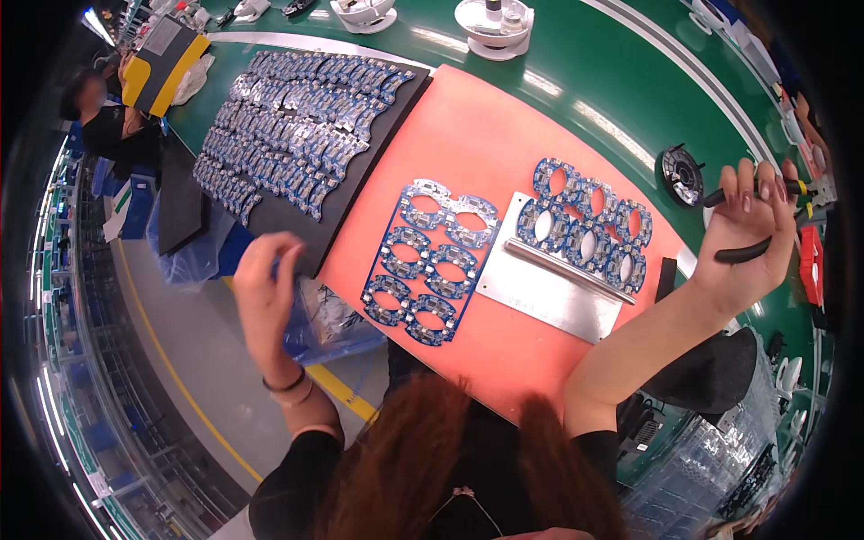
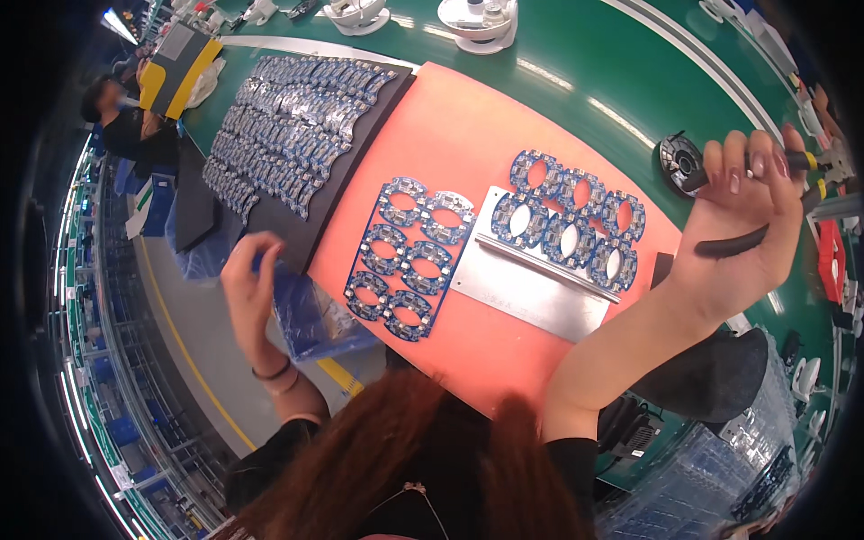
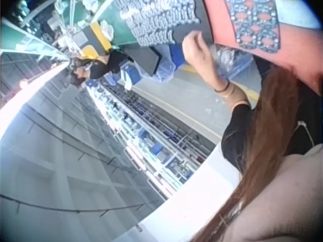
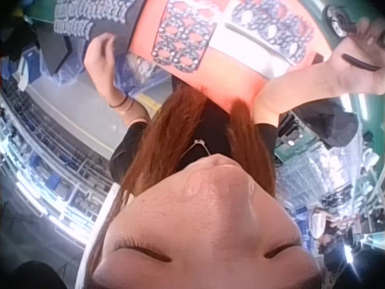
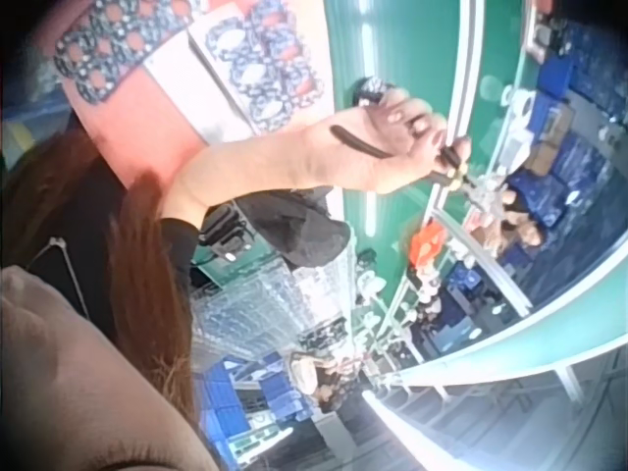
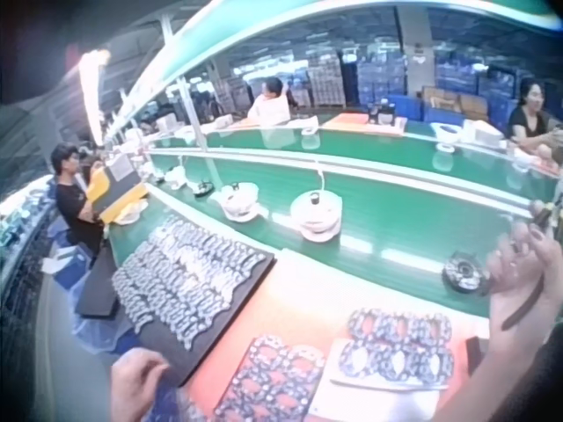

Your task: Assembling and trimming electronic circuit boards on a factory production line.

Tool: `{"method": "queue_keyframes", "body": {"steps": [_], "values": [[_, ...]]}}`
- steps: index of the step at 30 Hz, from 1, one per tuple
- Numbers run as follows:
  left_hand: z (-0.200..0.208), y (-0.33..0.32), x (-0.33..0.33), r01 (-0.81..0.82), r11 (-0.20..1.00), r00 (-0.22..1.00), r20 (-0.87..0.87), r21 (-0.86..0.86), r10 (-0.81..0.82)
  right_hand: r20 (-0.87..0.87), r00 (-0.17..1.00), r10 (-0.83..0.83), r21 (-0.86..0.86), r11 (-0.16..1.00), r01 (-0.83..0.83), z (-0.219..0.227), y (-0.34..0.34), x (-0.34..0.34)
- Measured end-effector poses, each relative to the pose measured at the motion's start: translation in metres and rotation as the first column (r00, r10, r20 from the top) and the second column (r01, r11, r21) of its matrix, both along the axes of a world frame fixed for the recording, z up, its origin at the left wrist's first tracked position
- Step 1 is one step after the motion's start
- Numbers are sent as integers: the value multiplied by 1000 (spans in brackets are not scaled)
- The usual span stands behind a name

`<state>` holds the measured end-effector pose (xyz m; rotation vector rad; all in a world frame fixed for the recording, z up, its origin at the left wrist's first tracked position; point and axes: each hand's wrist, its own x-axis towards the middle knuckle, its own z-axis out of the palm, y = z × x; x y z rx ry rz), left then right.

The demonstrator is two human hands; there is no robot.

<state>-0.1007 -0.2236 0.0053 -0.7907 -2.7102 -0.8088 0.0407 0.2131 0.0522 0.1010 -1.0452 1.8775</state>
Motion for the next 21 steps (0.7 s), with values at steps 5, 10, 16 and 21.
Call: {"method": "queue_keyframes", "body": {"steps": [5, 10, 16, 21], "values": [[7, -20, 22, -202, 973, 976, -108, -107, 191, 4, 1000, 28, -7, 1000, -28, 2, 4, 4], [-23, 55, -13, 183, 983, 982, -58, 18, -182, -19, 998, 54, -7, 999, -54, 6, -8, 3], [-67, 96, -68, 396, 917, 918, 50, -45, -394, 6, 1000, -25, 67, 997, 24, 12, -16, 7], [-77, 99, -79, 450, 887, 885, 190, -108, -425, 29, 998, -52, 86, 995, 49, 13, -17, 7]]}}
